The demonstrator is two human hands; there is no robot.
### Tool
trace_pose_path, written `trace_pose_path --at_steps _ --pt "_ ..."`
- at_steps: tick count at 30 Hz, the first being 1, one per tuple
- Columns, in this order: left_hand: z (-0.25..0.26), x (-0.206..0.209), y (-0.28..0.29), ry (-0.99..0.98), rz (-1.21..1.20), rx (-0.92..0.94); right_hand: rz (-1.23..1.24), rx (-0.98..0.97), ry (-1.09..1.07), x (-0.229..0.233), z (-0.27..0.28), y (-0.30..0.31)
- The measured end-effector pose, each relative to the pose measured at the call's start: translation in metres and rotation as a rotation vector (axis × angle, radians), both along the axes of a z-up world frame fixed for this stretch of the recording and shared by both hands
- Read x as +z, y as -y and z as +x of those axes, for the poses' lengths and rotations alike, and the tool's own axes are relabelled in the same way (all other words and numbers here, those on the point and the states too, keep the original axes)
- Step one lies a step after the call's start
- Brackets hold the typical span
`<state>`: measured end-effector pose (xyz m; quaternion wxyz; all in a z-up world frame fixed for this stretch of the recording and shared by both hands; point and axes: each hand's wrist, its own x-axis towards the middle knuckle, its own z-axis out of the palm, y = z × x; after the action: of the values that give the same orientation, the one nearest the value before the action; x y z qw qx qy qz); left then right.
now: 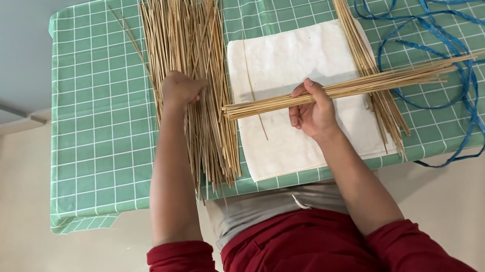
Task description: The person is organizing and aligning a large number of thin bamboo sticks into a bundle on a table.
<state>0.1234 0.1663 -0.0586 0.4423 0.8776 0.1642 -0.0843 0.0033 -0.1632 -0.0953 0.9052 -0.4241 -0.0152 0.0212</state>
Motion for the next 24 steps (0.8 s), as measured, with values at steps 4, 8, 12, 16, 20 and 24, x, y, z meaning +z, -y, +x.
trace_pose_path --at_steps 4,8,12,16,20,24 --pt "-0.021 0.033 -0.001 0.008 -0.139 0.042 0.011 0.006 0.006 0.0 0.001 -0.001" --pt "-0.045 0.074 0.01 -0.013 -0.405 0.107 0.0 0.012 0.006 0.0 0.001 0.0" --pt "-0.066 0.098 0.021 0.025 -0.648 0.094 -0.019 0.006 -0.029 -0.001 0.001 0.0" --pt "-0.06 0.075 0.016 0.211 -0.511 0.067 -0.034 0.007 -0.049 -0.001 0.002 0.0" --pt "-0.041 0.038 0.01 0.433 -0.056 0.0 -0.049 -0.001 -0.05 -0.003 0.001 0.001" --pt "-0.036 0.028 0.029 0.579 0.77 -0.107 -0.037 -0.006 -0.039 -0.002 0.002 0.001"
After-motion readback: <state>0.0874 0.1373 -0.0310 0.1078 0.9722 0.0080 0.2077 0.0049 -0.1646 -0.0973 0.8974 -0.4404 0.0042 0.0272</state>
